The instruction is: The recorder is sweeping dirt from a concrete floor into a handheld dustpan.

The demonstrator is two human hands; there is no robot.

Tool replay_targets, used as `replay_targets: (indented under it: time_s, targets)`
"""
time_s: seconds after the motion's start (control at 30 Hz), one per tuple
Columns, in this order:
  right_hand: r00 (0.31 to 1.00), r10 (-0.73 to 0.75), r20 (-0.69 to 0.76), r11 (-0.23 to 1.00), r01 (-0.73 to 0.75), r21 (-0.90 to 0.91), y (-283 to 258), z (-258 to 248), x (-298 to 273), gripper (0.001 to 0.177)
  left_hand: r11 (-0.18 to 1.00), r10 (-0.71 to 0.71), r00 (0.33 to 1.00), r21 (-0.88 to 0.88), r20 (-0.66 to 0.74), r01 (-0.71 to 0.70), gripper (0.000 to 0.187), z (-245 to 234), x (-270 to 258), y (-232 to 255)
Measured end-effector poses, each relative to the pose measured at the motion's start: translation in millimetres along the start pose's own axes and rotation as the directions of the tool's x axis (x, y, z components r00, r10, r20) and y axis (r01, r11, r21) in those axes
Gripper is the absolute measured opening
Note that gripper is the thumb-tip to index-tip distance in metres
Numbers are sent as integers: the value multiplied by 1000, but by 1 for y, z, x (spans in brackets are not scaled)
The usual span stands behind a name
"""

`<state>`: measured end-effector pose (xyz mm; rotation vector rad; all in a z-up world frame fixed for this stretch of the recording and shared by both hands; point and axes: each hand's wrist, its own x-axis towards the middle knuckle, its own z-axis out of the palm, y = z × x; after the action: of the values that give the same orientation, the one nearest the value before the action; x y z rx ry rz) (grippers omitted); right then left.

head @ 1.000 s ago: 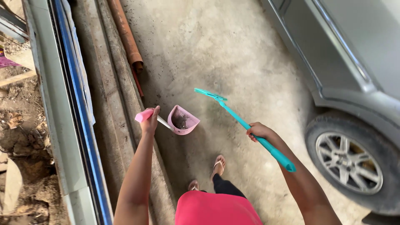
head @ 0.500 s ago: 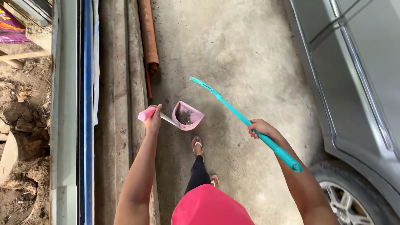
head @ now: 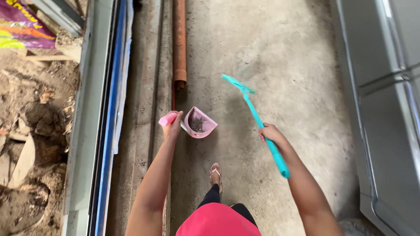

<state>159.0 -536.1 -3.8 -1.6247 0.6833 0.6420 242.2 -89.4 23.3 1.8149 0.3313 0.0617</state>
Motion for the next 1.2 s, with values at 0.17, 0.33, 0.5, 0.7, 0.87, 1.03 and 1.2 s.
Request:
replay_targets:
  time_s: [0.17, 0.33, 0.5, 0.7, 0.87, 1.03, 1.2]
  targets:
    - [996, 80, 46, 966, -66, -251, 39, 25, 78, 12, 987, 87, 996, 138, -10, -85, 21, 13, 23, -20]
    - [900, 232, 369, 889, -43, -456, -8, -14, 38, 31, 986, 80, 996, 148, -26, -75, 21, 18, 42, -26]
    - [900, 273, 339, 916, -135, -379, -98, -67, -1, 53, 998, 47, 994, 51, -95, -42, 22, 19, 65, -19]
    - [949, 44, 311, 945, 61, -321, -124, -94, 109, 22, 996, -62, 982, 55, -178, 73, 22, 37, 85, 17]
    - [986, 0, 164, 947, 53, -317, -86, -64, 242, 11, 996, -58, 961, 51, -269, 74, 22, 67, 112, 15]
    - [928, 148, 342, 759, 115, -641, -110, -83, 237, 10, 995, 27, 954, 99, -297, 3, 23, 98, 139, -5]
    - [776, 353, 522, 820, 11, -572, -226, -143, 176, 36, 988, -33, 933, 130, -357, 85, 23, 100, 148, 24]
